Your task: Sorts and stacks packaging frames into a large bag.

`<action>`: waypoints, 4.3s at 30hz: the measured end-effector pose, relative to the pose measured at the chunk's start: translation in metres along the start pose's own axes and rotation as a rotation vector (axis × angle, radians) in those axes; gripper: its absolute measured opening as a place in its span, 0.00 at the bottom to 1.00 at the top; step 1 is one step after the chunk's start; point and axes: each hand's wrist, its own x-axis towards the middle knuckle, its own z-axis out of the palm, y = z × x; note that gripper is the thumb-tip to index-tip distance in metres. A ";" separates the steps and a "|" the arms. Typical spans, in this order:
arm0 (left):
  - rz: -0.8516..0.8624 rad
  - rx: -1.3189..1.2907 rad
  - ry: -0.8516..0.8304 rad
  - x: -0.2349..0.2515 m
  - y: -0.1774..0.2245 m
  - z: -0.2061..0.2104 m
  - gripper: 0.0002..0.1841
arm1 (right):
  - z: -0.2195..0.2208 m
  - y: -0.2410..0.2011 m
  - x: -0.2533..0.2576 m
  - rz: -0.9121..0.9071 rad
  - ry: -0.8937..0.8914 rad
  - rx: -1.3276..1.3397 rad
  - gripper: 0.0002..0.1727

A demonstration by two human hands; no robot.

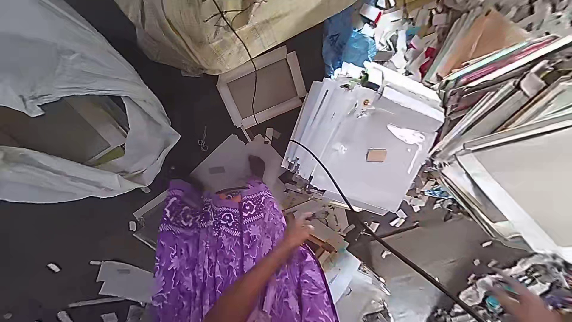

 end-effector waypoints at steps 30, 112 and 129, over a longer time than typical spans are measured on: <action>0.085 0.399 1.151 -0.177 -0.005 -0.596 0.22 | 0.347 -0.931 -0.152 -0.829 -0.564 0.870 0.32; 0.344 -1.357 1.375 -0.214 -0.170 -0.667 0.27 | 0.400 -1.005 -0.120 -0.609 -0.027 0.240 0.53; 0.549 -1.396 1.133 -0.219 -0.214 -0.695 0.38 | 0.381 -1.034 -0.168 -0.727 -0.403 0.634 0.26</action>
